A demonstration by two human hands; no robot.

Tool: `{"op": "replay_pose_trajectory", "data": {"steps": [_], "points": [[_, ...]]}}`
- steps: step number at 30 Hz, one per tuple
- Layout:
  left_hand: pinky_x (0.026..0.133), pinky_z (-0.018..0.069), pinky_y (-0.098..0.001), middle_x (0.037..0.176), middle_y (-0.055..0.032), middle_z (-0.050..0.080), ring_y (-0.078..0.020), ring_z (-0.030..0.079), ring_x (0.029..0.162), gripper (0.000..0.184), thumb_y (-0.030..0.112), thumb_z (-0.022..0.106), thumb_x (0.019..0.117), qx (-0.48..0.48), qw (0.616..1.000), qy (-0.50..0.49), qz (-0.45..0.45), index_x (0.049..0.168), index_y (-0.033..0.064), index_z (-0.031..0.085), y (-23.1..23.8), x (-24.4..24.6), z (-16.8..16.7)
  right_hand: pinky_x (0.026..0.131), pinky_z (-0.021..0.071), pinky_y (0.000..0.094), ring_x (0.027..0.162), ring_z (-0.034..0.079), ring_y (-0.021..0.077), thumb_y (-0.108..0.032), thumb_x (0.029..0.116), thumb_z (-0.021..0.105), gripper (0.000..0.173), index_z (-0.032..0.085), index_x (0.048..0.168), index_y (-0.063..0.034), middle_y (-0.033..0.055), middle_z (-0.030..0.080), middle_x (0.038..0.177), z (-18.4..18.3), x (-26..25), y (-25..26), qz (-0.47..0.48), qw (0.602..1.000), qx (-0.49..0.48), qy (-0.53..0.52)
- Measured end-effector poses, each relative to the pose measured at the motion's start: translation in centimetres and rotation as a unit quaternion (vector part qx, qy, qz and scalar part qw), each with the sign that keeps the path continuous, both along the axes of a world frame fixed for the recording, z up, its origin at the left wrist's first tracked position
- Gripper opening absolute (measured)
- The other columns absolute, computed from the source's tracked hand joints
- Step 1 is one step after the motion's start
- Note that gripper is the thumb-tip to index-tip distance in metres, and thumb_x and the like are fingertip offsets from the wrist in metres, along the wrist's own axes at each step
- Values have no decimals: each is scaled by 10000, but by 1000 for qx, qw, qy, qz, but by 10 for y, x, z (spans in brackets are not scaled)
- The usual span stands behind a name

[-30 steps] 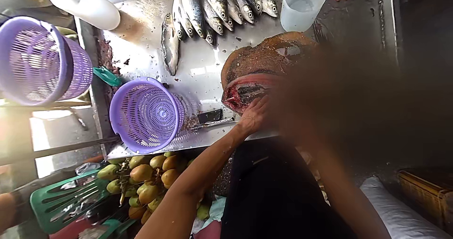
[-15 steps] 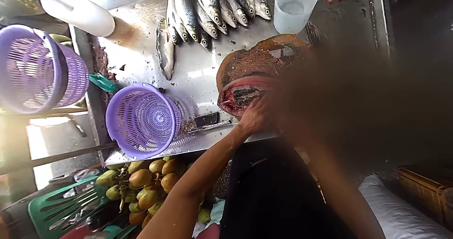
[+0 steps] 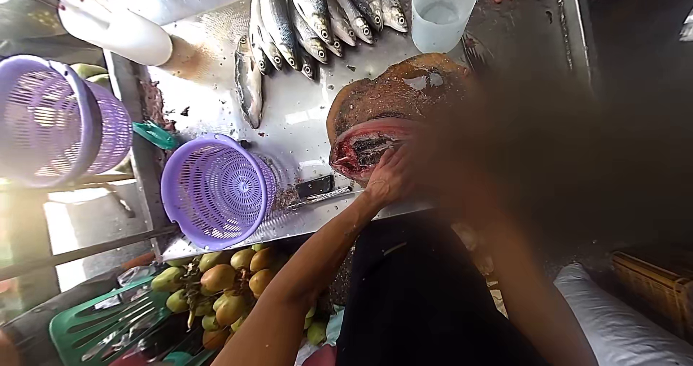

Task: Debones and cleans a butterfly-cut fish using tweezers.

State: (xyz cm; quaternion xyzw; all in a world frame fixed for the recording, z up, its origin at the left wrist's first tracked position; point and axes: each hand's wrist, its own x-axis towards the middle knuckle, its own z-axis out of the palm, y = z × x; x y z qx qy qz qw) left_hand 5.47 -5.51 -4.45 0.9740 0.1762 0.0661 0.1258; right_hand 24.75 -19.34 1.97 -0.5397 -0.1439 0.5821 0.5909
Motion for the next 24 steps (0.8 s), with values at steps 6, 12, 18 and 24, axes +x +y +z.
{"op": "replay_pose_trajectory", "data": {"steps": [6, 12, 18, 24], "points": [[1230, 256, -534, 1587, -69, 474, -264, 358, 1517, 456, 394, 504, 1010, 2, 1000, 12, -10, 1316, 104, 678, 0, 7, 0, 545, 559, 260, 653, 695, 161, -226, 1087, 457, 312, 624, 1137, 33, 122, 737, 860, -15, -7, 5, 111, 986, -88, 90], [1238, 233, -543, 1595, -51, 464, -249, 341, 1526, 483, 379, 500, 1007, 11, 1000, 6, -4, 1383, 109, 636, -1, 5, -1, 556, 587, 286, 615, 679, 158, -149, 1022, 542, 256, 625, 1172, 41, 109, 711, 800, -8, 6, 7, -22, 1000, -7, -3], [1238, 227, -541, 1614, -37, 438, -248, 326, 1533, 514, 442, 482, 1012, 4, 999, 33, -5, 1399, 136, 627, 0, 12, 1, 557, 565, 269, 667, 705, 168, -268, 1100, 414, 354, 610, 1143, 23, 126, 742, 871, -16, -5, 5, 98, 988, -85, 86], [1239, 212, -546, 1612, -35, 441, -242, 323, 1533, 523, 424, 486, 1003, 9, 1000, 29, -1, 1417, 130, 613, -1, 13, 0, 544, 558, 238, 583, 647, 110, -202, 1041, 528, 255, 673, 1075, 5, 65, 697, 753, -15, 14, 11, 18, 999, -20, 44]]}}
